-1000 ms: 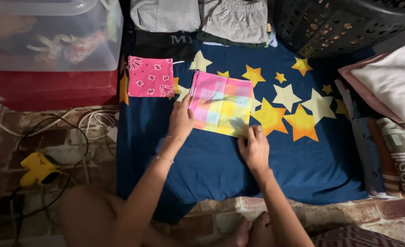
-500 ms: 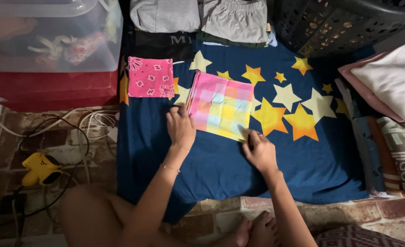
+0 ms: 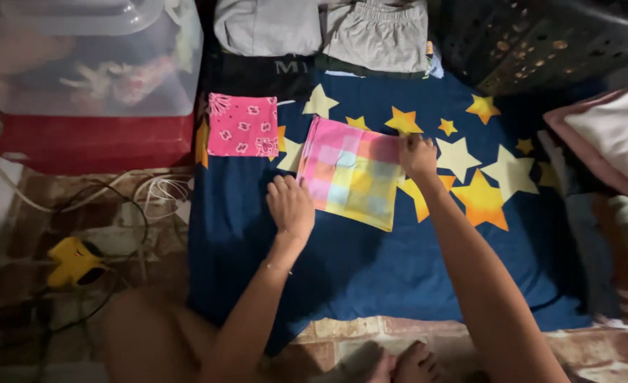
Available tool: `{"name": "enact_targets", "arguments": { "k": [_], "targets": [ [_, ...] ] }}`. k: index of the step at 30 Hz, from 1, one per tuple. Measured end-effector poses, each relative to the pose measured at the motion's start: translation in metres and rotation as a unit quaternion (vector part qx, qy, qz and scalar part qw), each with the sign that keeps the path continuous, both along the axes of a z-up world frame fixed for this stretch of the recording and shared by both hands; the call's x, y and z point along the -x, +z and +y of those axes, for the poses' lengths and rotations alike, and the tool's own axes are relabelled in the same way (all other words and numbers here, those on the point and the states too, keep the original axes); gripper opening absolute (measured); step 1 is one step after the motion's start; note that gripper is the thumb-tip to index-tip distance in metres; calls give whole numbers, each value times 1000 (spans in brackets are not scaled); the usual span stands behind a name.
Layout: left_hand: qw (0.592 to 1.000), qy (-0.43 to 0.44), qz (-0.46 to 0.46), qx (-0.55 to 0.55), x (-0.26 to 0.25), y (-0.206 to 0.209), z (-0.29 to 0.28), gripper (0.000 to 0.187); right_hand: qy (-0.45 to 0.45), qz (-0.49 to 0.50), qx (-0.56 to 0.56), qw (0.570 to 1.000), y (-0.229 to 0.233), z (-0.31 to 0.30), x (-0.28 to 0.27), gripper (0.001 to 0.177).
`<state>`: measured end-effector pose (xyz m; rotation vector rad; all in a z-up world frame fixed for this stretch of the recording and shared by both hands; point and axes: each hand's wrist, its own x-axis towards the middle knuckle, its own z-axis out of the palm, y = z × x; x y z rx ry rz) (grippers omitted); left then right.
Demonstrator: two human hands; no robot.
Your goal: Fold various items of clothing and laundry and place them in a basket.
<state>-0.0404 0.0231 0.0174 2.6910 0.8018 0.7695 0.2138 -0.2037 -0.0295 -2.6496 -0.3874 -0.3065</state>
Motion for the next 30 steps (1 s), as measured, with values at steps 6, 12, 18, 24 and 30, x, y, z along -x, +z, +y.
{"name": "enact_targets", "arguments": {
  "k": [6,12,18,24,30],
  "targets": [
    [979,-43,-72,186,-13,-13,9,24,32,-143,-105,984,-25,1,-5,28],
    [981,-101,62,153,-37,-10,31,22,-11,176,-179,968,-30,-111,55,40],
    [871,-356,-43,335,-54,-11,3,26,-64,273,-90,956,24,-186,171,30],
    [736,-424,-60,524,-58,-28,5,39,44,33,-173,983,50,-108,113,35],
    [517,-239,-40,821,-36,-28,6,45,-4,110,-49,993,42,-49,85,52]
  ]
}}
